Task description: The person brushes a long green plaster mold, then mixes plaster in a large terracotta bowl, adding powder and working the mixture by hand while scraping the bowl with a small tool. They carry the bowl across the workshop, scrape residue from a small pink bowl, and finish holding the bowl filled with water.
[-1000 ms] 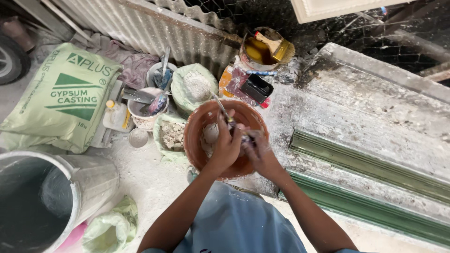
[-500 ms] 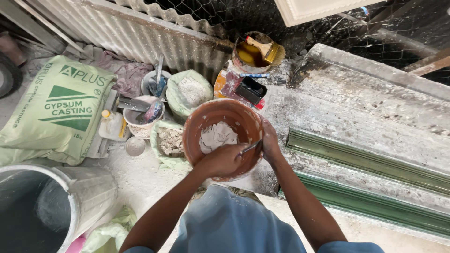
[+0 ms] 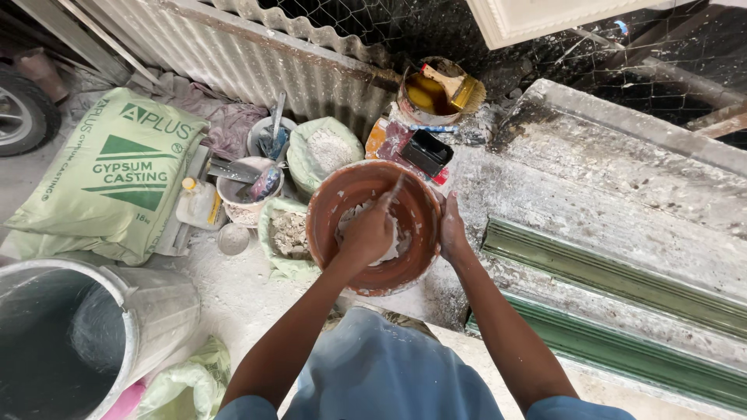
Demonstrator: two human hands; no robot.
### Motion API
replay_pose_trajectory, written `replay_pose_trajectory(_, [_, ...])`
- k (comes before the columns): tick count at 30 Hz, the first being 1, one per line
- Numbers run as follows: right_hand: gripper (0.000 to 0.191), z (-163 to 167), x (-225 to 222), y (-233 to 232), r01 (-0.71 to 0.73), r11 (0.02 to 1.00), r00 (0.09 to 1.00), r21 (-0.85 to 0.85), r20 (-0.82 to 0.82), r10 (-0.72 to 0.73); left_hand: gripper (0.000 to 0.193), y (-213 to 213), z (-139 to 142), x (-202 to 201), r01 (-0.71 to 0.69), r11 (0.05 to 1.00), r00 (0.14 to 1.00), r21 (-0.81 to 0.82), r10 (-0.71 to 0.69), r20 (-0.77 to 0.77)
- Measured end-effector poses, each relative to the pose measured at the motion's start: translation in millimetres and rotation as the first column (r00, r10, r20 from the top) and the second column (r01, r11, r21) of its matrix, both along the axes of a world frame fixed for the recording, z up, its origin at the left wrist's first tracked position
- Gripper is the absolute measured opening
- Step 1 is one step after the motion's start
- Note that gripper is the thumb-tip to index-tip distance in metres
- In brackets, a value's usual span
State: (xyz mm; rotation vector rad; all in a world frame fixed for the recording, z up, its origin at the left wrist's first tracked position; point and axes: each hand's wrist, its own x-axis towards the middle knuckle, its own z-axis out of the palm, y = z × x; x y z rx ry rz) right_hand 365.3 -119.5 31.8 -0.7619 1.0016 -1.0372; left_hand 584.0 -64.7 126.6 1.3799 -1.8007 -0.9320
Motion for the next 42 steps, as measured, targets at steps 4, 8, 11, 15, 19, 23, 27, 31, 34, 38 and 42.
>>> replay_pose_trajectory(4, [0.079, 4.5, -0.3, -4.1, 0.003, 0.997, 0.997, 0.083, -0.080, 0.003, 0.053, 4.5, 11.0, -1.0, 0.295, 0.944, 0.954, 0.150, -0.299, 0.008])
replay_pose_trajectory(8, [0.081, -1.5, -1.3, -8.7, -0.048, 0.998, 0.999, 0.039, -0.002, 0.048, 0.050, 2.7, 24.4, -1.5, 0.072, 0.957, 0.994, 0.281, -0.091, 0.054])
replay_pose_trajectory(11, [0.079, -11.1, -0.5, -12.0, -0.067, 0.998, 0.998, 0.000, 0.001, 0.067, 0.059, 1.0, 26.6, -1.9, 0.043, 0.972, 0.999, 0.230, -0.049, 0.021])
replay_pose_trajectory(15, [0.070, -14.4, -4.0, -15.1, -0.033, 0.999, 0.999, 0.027, -0.002, 0.033, 0.046, 10.9, 16.5, 3.7, 0.359, 0.920, 0.929, 0.159, -0.368, 0.029])
replay_pose_trajectory(19, [0.061, -5.0, -3.9, -14.1, -0.118, 0.993, 0.987, 0.025, 0.112, 0.115, 0.047, 11.1, -0.3, 15.7, 0.173, 0.964, 0.985, 0.204, -0.173, -0.015])
replay_pose_trajectory(23, [0.067, 11.6, 6.1, -17.0, -0.144, 0.987, 0.989, 0.079, -0.021, 0.146, 0.057, 12.8, -14.5, 17.1, -0.091, 0.970, 0.994, 0.224, 0.074, 0.085])
replay_pose_trajectory(27, [0.063, 43.6, 19.3, -36.4, -0.311, 0.939, 0.950, -0.149, -0.078, 0.302, 0.054, 35.3, -21.1, 10.6, -0.036, 0.989, 0.999, 0.144, 0.039, -0.020])
replay_pose_trajectory(31, [0.051, 87.6, 30.1, -63.4, -0.555, 0.812, 0.793, -0.181, -0.410, 0.450, 0.040, 63.0, -23.9, 2.6, -0.168, 0.964, 0.971, 0.205, 0.126, 0.203])
replay_pose_trajectory(34, [0.052, 101.2, 57.5, -68.6, -0.670, 0.731, 0.642, -0.126, -0.593, 0.487, 0.040, 76.7, -32.5, -8.1, -0.256, 0.945, 0.918, 0.205, 0.171, 0.359])
replay_pose_trajectory(38, [0.050, 108.1, 90.5, -77.6, -0.803, 0.570, 0.518, -0.177, -0.680, 0.519, 0.038, 80.2, -61.5, -22.7, -0.317, 0.935, 0.799, -0.158, 0.354, 0.487])
replay_pose_trajectory(42, [0.050, 113.9, 115.3, -77.2, -0.869, 0.478, 0.400, -0.129, -0.751, 0.526, 0.040, 63.5, -101.5, -33.7, -0.306, 0.893, 0.698, -0.329, 0.445, 0.561])
